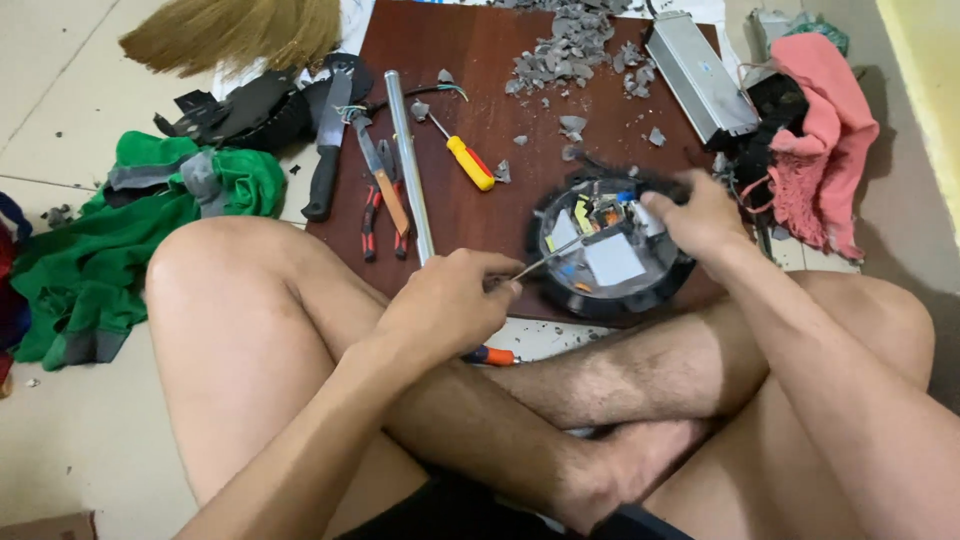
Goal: Disassembling an electronic motor or device using various hand tools while sitting on the floor.
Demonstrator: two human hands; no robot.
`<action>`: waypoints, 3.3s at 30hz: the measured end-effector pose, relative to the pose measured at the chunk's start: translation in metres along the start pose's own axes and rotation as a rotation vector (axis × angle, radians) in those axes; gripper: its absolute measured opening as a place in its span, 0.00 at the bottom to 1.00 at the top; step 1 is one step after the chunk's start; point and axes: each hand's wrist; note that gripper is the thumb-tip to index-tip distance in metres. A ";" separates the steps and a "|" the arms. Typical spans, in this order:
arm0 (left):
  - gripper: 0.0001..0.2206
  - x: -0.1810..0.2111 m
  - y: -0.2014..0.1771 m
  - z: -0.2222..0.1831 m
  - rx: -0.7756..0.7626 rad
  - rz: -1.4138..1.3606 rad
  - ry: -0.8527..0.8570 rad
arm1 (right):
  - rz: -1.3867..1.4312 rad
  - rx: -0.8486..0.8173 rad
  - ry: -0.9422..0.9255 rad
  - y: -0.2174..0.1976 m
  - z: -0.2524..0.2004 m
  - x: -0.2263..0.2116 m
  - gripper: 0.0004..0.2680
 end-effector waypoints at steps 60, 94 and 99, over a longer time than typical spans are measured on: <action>0.12 0.094 0.045 0.071 0.018 0.552 0.080 | 0.133 -0.017 -0.034 -0.002 -0.002 -0.006 0.23; 0.14 0.075 0.048 0.023 -0.078 0.571 0.007 | 0.067 -0.032 -0.149 -0.011 -0.027 -0.023 0.23; 0.08 0.049 0.072 0.007 -0.024 0.502 0.020 | 0.060 -0.013 -0.150 -0.011 -0.030 -0.026 0.24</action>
Point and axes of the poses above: each hand's wrist, its own z-axis towards the middle knuckle, its own y-axis out of the palm, x = y × z, and after that the axes turned 7 degrees about y, right-handed
